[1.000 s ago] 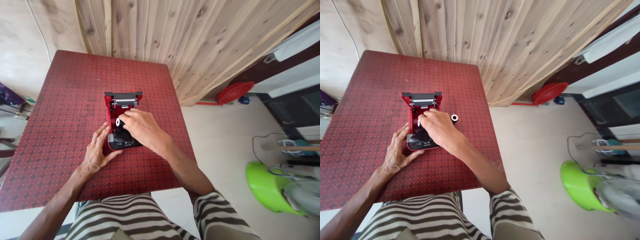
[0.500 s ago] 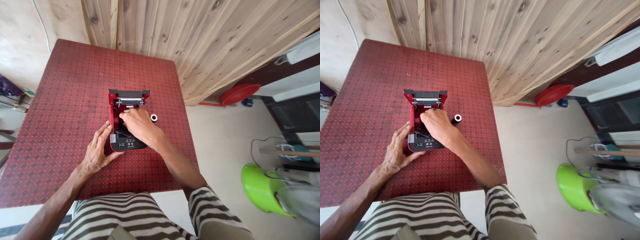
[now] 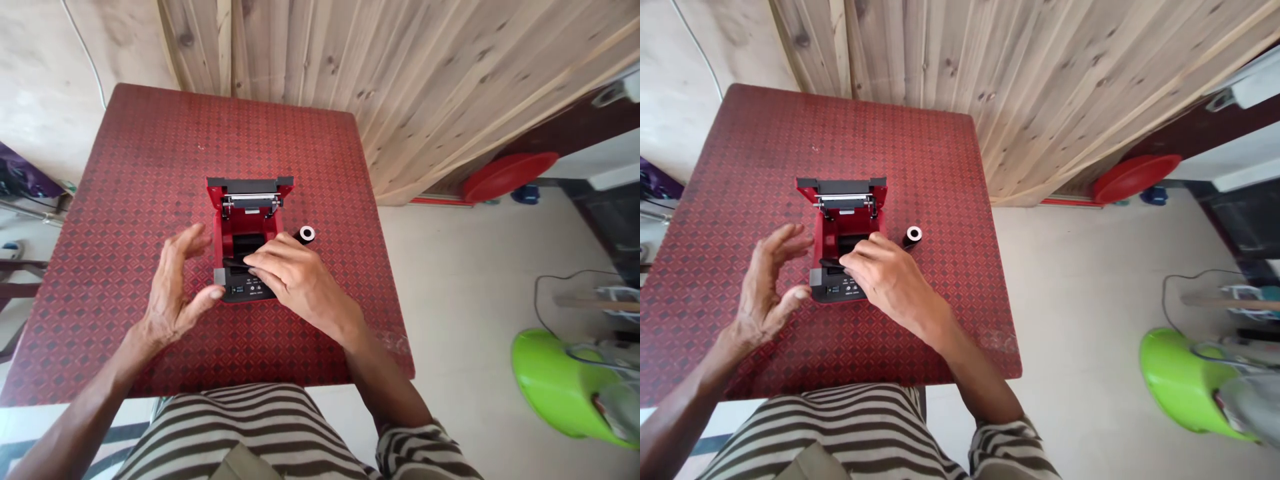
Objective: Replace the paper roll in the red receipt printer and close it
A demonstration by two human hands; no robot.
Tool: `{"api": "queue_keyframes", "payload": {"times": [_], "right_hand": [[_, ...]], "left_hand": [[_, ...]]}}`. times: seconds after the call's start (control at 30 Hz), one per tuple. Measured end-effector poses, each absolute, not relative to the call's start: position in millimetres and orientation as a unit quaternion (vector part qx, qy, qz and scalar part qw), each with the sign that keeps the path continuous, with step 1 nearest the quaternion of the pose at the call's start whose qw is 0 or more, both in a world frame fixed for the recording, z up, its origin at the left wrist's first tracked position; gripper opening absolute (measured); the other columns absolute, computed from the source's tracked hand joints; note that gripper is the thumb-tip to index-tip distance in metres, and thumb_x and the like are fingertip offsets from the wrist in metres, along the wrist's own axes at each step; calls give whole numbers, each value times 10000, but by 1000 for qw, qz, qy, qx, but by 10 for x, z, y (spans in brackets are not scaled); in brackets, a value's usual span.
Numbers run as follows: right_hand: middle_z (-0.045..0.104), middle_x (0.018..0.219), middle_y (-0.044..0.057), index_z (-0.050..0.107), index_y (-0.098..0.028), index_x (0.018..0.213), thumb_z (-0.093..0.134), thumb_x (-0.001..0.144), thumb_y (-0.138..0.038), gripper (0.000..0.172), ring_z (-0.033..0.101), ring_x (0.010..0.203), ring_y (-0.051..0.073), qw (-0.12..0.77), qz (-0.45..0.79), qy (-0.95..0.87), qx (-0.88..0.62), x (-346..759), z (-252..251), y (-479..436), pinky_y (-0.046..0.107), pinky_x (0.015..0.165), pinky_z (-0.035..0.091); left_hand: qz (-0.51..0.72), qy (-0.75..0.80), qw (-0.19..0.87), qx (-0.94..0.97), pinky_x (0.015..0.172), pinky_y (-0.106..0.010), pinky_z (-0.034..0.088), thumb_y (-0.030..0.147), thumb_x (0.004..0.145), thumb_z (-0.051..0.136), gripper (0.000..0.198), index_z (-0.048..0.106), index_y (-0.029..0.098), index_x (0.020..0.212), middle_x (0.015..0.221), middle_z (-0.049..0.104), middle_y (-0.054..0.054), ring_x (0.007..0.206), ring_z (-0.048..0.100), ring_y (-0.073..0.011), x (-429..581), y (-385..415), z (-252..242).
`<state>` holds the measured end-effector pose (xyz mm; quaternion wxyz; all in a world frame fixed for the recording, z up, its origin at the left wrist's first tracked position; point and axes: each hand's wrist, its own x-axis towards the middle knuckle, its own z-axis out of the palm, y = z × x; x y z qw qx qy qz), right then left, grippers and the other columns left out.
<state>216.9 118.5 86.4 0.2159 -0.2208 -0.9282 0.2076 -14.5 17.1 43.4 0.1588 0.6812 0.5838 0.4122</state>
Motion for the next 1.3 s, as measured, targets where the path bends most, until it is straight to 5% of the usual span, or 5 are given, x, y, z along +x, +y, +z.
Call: {"api": "queue_keyframes", "payload": {"times": [0.2,0.37,0.6,1.03,1.3], "right_hand": [[749,1026,82,773,-205,1021,526,1037,-89,273,603,901,214,255,148,-925,-238,2225,799,1078,377,865,575],[726,1047,88,774,-202,1017,551,1016,-79,254,598,921,214,291,104,-917,-252,2302,769,967,361,874,576],[719,974,83,777,-194,1090,561,1017,-92,250,609,888,217,298,88,-913,-263,2328,705,892,360,840,581],[744,1010,96,704,-149,1174,690,997,-195,184,650,881,204,402,125,-865,-273,2406,671,883,379,814,599],[752,1045,67,698,-217,1220,585,1041,-181,214,705,855,165,454,188,-775,-399,2628,437,702,325,760,605]], "left_hand": [[411,584,31,699,1229,-472,477,679,1034,437,725,288,314,1642,1649,409,-66,1552,408,-294,-239,857,812],[367,560,70,739,1161,-462,514,660,1070,335,746,352,142,1606,1398,655,-127,1290,642,-251,-205,1040,839],[346,493,89,794,1242,-526,443,649,1037,430,583,601,267,1444,1426,635,-107,1384,600,-297,-170,546,623],[306,455,-6,836,1169,-609,498,775,771,764,966,471,288,1552,1468,590,-163,1389,592,-384,-168,459,450],[326,470,4,820,1210,-640,462,669,865,737,891,417,272,1596,1573,462,-188,1499,468,-408,-122,371,344]]}}
